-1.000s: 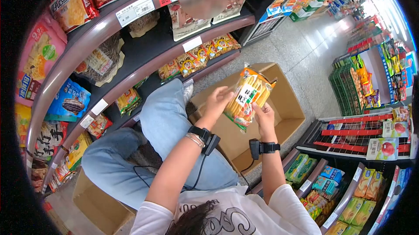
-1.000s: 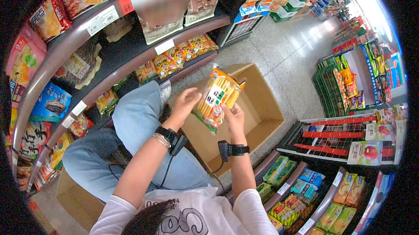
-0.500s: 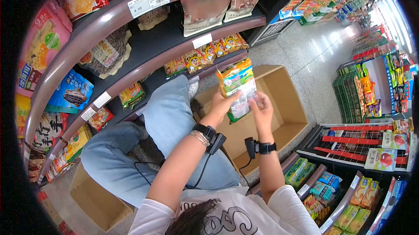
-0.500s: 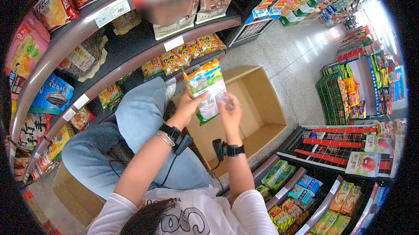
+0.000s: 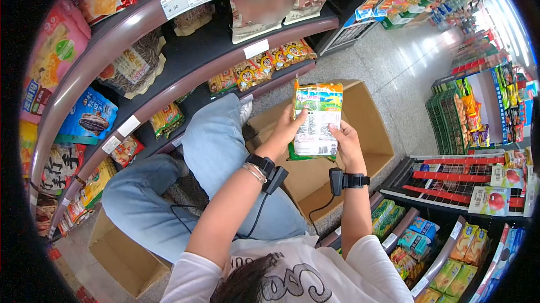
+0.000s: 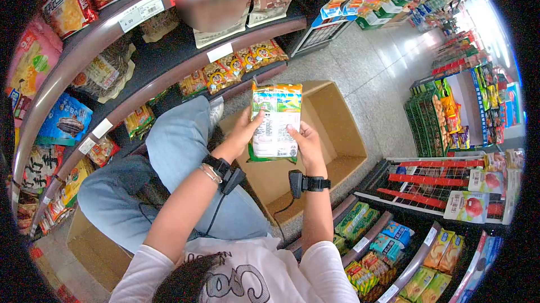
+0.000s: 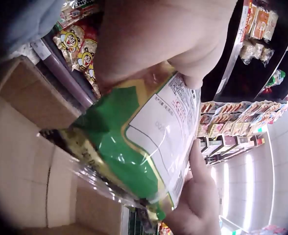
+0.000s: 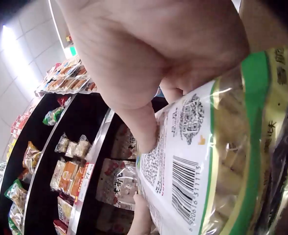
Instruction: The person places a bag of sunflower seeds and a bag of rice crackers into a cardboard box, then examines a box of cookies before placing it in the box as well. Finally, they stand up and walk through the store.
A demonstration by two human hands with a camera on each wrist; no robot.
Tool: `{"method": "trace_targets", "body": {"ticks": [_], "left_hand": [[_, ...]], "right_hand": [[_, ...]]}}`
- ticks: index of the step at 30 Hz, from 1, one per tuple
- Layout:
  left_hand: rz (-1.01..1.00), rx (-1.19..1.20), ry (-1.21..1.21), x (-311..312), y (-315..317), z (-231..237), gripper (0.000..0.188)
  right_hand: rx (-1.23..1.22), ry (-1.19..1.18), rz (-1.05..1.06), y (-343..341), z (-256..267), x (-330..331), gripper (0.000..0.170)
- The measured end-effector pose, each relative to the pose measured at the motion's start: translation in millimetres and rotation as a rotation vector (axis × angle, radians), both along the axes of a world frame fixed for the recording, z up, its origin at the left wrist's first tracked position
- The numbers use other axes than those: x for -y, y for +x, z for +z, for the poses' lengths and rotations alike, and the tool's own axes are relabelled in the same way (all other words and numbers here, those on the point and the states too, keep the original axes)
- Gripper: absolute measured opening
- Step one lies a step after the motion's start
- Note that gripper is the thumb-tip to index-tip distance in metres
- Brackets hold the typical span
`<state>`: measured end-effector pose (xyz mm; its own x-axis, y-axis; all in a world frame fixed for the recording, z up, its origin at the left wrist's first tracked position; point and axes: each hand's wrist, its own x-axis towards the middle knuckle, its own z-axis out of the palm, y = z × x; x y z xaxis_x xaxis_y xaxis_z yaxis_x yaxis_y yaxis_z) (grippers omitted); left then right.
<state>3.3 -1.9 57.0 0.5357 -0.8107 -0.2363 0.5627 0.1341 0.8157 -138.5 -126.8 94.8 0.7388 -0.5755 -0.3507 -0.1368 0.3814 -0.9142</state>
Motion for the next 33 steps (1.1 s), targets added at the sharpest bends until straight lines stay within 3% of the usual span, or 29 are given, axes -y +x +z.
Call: {"method": "trace_targets", "body": {"ticks": [3,8,15,19,22,23,26,28,31,33], "left_hand": [[-0.01,-0.052,-0.029,-7,-2,12,0.045],[-0.015,-0.16,-0.165,-41,3,77,0.047],[0.156,0.011,-0.157,-132,30,120,0.046],[0.243,0.037,-0.09,-189,49,111,0.047],[0.329,0.076,0.1,-222,66,74,0.046],[0.391,0.19,0.211,-233,70,57,0.043],[0.522,0.364,0.465,-261,72,10,0.04],[0.543,0.3,0.433,-274,73,-6,0.048],[0.527,0.02,0.393,-279,69,3,0.061],[0.485,0.133,0.401,-279,70,10,0.063]], "right_hand": [[0.006,-0.032,0.009,-4,13,-9,0.034],[0.109,-0.033,0.095,-6,53,-33,0.037],[0.14,-0.047,0.344,36,98,-96,0.037],[0.147,-0.063,0.562,76,92,-140,0.04],[0.092,0.024,0.619,107,76,-179,0.04],[0.056,0.008,0.598,115,67,-192,0.034],[0.032,-0.364,0.638,133,15,-223,0.037],[-0.045,-0.684,0.643,144,4,-244,0.04],[-0.182,-0.781,0.738,165,-8,-269,0.047],[-0.317,-0.842,0.834,178,-12,-282,0.051]]}}
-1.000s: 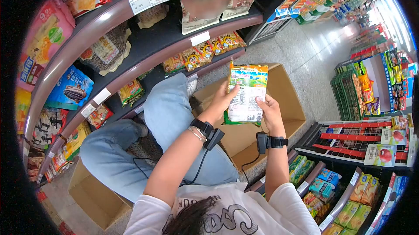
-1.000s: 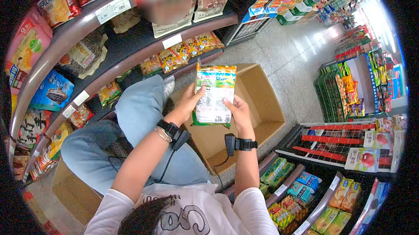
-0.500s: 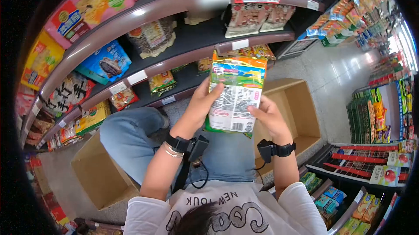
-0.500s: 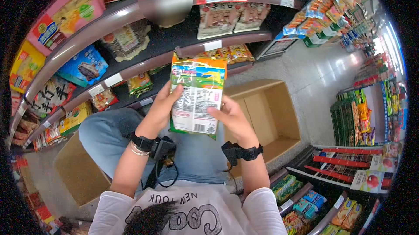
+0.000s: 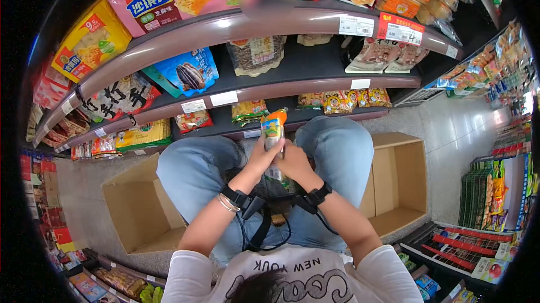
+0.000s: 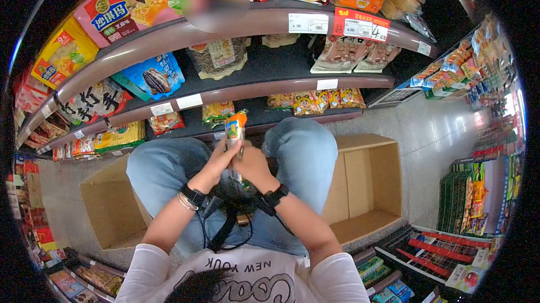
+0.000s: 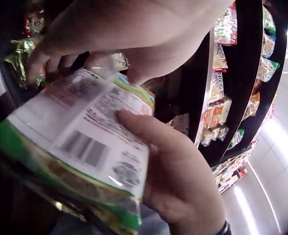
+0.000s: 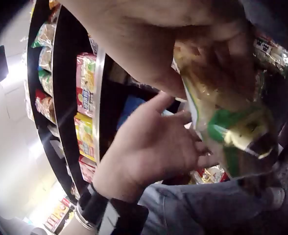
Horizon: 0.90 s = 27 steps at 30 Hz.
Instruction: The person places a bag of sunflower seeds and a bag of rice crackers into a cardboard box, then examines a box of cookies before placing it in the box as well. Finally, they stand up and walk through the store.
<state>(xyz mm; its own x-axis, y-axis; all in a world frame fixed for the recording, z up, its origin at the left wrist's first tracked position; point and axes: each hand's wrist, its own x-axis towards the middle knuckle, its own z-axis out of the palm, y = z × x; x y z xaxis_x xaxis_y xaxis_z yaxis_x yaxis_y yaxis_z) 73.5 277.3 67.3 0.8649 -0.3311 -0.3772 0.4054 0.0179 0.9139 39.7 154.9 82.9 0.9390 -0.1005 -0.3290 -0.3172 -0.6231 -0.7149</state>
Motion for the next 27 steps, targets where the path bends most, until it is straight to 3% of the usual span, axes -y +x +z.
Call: {"method": "trace_targets", "body": {"ticks": [2,5,7,9,11,14,17,19,21,24,27], "left_hand": [[-0.004,-0.037,0.005,-4,6,-20,0.065],[0.118,-0.307,-0.262,-13,21,-20,0.044],[0.167,-0.412,-0.35,-21,30,-53,0.038],[0.159,-0.496,-0.407,-28,38,-99,0.038],[0.197,-0.486,-0.39,-24,43,-104,0.039],[0.222,-0.506,-0.424,-14,54,-111,0.038],[0.208,-0.412,-0.48,-4,67,-124,0.039],[0.131,-0.442,-0.482,0,77,-130,0.039],[0.095,-0.465,-0.479,5,85,-132,0.039],[0.071,-0.428,-0.322,13,91,-136,0.041],[0.01,-0.295,-0.078,22,93,-141,0.049]], "right_hand": [[-0.011,0.079,0.172,11,-2,-5,0.055],[0.097,0.12,0.343,18,-8,-7,0.059],[0.083,0.087,0.443,33,-16,-2,0.061],[0.032,0.163,0.289,46,-62,13,0.061],[-0.126,0.198,0.063,61,-92,27,0.061],[-0.017,-0.097,-0.27,61,-114,37,0.061],[-0.314,0.449,-0.435,54,-136,40,0.062],[-0.465,0.507,-0.584,57,-128,38,0.054],[-0.462,0.73,-0.747,53,-106,37,0.046],[-0.224,0.759,-0.774,57,-136,41,0.034],[-0.057,0.643,-0.823,69,-159,47,0.027]]}}
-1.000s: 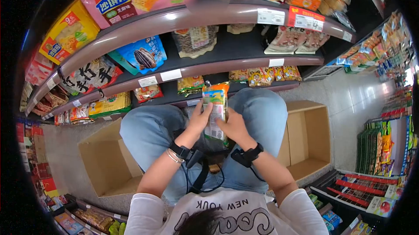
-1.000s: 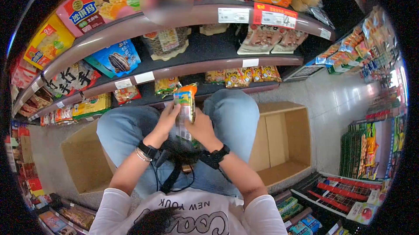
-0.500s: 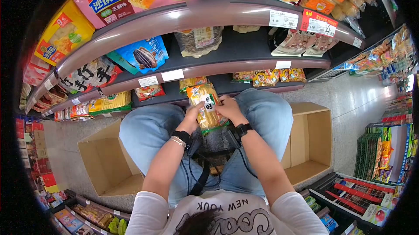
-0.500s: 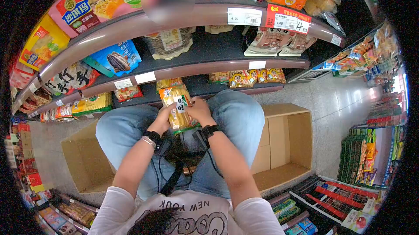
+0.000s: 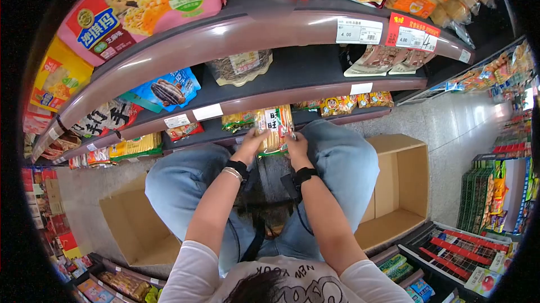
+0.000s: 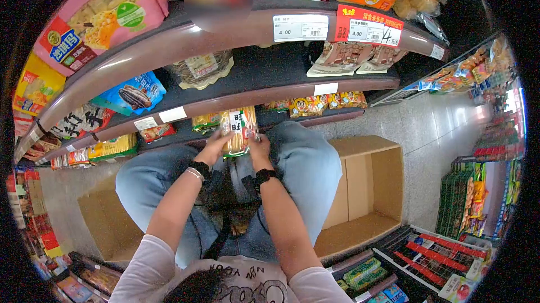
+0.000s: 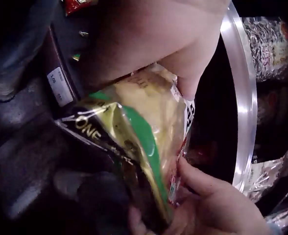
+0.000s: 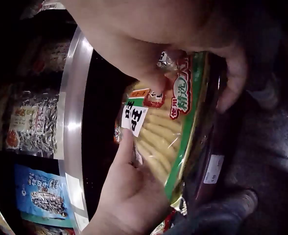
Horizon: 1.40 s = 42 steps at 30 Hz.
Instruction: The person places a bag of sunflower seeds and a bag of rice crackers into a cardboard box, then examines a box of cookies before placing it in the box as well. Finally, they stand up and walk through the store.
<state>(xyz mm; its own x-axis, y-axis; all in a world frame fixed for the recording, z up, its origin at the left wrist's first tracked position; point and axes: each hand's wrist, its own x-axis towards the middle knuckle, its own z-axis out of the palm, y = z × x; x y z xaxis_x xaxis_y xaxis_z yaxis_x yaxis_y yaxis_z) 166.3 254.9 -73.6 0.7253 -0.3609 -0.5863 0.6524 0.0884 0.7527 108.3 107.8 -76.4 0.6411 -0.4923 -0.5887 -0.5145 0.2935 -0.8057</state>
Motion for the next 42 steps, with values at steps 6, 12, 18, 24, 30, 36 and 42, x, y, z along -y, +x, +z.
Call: {"method": "trace_targets", "body": {"ticks": [6,12,18,24,30,36,42], "left_hand": [[-0.126,-0.081,0.268,7,2,17,0.063],[-0.065,0.141,0.367,13,28,33,0.056],[0.056,0.062,0.201,7,44,18,0.058],[-0.032,-0.136,0.188,-17,-5,-4,0.06],[0.074,-0.206,0.087,-41,-41,-34,0.053],[0.135,-0.209,0.101,-43,-52,-22,0.044],[0.272,0.14,0.333,-29,-44,3,0.023]], "right_hand": [[0.025,-0.44,0.034,22,-29,14,0.025],[0.28,-0.205,0.004,61,-49,26,0.034],[0.489,-0.069,0.029,75,-4,29,0.054],[0.179,0.091,0.011,36,-62,15,0.054],[0.09,0.258,0.099,25,-23,8,0.053],[0.02,0.312,0.036,12,-1,1,0.049],[0.171,0.359,0.056,3,58,-12,0.04]]}}
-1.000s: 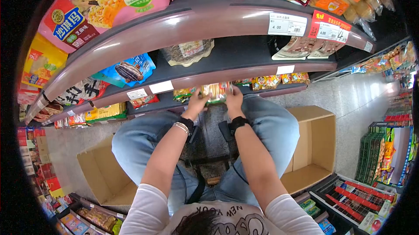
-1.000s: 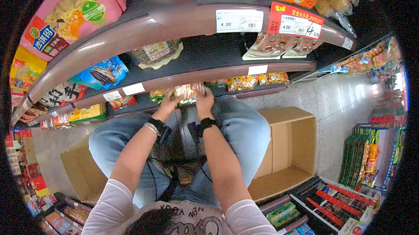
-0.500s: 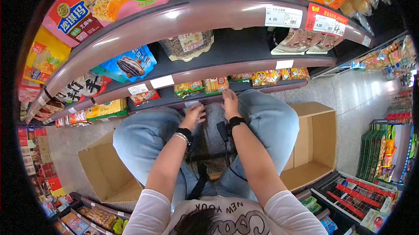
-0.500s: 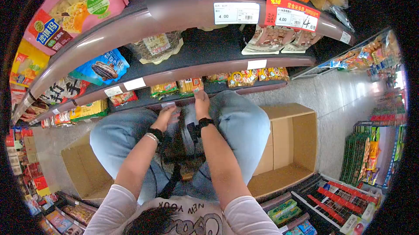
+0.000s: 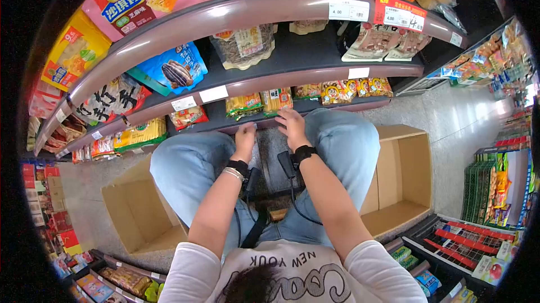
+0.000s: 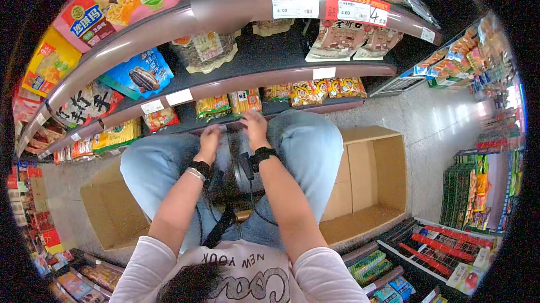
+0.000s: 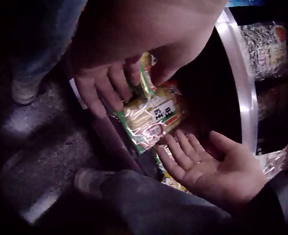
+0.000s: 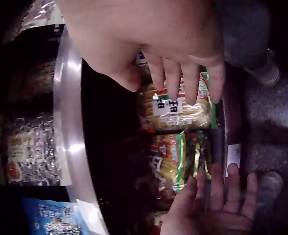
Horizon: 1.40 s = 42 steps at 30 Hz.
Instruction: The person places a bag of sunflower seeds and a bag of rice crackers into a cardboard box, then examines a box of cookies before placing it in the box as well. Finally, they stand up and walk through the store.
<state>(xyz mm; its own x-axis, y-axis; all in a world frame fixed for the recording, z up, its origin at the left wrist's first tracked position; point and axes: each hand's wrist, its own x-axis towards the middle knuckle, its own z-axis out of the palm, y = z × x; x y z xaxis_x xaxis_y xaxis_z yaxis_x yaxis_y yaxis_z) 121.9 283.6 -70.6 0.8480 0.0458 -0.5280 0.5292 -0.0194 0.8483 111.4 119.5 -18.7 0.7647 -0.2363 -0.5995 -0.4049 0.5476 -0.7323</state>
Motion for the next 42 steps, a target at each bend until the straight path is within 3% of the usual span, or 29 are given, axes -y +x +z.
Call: {"method": "trace_targets", "body": {"ticks": [4,8,11,15,18,20,22,24,26,27,29,31,37,42], "left_hand": [[0.059,0.474,-0.037,10,-6,38,0.016],[0.04,0.506,-0.14,21,-25,116,0.017],[-0.061,0.545,-0.183,33,-35,151,0.015],[-0.201,0.546,-0.26,67,-54,190,0.013],[-0.339,0.533,-0.33,99,-75,218,0.013],[-0.421,0.515,-0.343,116,-86,227,0.013],[-0.478,0.506,-0.348,126,-90,225,0.014],[-0.484,0.476,-0.345,133,-94,227,0.014],[-0.491,0.464,-0.338,138,-95,224,0.014],[-0.49,0.446,-0.332,140,-95,221,0.013],[-0.495,0.41,-0.31,143,-94,215,0.013],[-0.502,0.382,-0.315,146,-95,210,0.013],[-0.546,0.348,-0.286,167,-96,206,0.012],[-0.598,0.412,-0.156,193,-92,207,0.011]], "right_hand": [[0.249,-0.04,-0.093,-26,35,-4,0.03],[0.472,0.102,-0.194,-94,128,21,0.027],[0.495,-0.036,-0.275,-159,164,68,0.029],[0.381,-0.303,-0.503,-243,176,149,0.029],[0.121,-0.518,-0.698,-316,156,197,0.031],[-0.136,-0.656,-0.788,-375,103,229,0.041],[-0.447,-1.182,-0.678,-453,-2,259,0.051],[-0.492,-1.381,-0.636,-482,-3,216,0.051],[-0.424,-1.164,-0.426,-514,-38,196,0.052],[-0.448,-0.861,-0.477,-526,-66,183,0.051],[-0.489,-0.475,-0.537,-531,-93,164,0.051],[-0.54,-0.308,-0.576,-533,-109,151,0.051],[-0.5,-0.207,-0.825,-543,-127,158,0.035],[-0.665,-0.462,-0.924,-556,-128,203,0.015]]}}
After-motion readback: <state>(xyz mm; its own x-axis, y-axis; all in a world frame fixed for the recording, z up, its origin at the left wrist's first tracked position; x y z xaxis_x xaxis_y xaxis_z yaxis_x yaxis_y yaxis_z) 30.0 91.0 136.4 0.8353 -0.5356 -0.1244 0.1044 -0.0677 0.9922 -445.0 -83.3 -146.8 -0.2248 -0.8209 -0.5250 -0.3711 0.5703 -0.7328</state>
